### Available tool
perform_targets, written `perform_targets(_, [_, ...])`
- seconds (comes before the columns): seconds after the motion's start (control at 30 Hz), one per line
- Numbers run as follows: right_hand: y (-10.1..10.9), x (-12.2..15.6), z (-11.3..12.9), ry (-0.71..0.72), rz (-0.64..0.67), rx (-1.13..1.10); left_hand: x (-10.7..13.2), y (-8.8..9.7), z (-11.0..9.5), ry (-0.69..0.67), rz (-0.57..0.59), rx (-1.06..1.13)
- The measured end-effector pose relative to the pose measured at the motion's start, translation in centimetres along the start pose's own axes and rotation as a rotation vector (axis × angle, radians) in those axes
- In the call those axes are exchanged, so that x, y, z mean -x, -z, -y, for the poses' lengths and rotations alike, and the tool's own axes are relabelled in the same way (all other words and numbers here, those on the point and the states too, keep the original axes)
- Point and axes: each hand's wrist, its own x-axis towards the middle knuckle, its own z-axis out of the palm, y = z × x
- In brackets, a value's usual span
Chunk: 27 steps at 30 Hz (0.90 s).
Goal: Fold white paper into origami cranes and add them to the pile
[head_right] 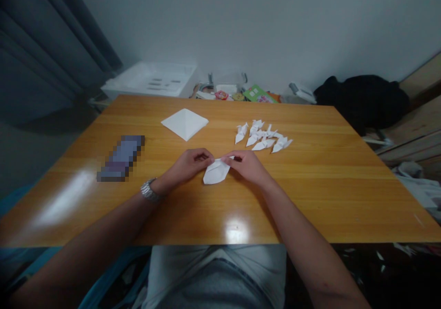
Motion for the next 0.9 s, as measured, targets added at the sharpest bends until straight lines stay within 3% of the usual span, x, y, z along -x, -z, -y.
perform_targets(0.4, [0.8,0.1,0.4,-0.021,0.102,0.068,-0.1,0.7,-0.6,0.019,0.044,-0.044])
perform_targets(0.67, [-0.1,0.2,0.5,0.028,0.081,0.030,0.0,0.7,-0.4,0.030,0.074,-0.041])
perform_targets(0.9, [-0.6,0.4,0.5,0.027,0.092,0.156,0.2,0.2,-0.4,0.041,0.097,-0.037])
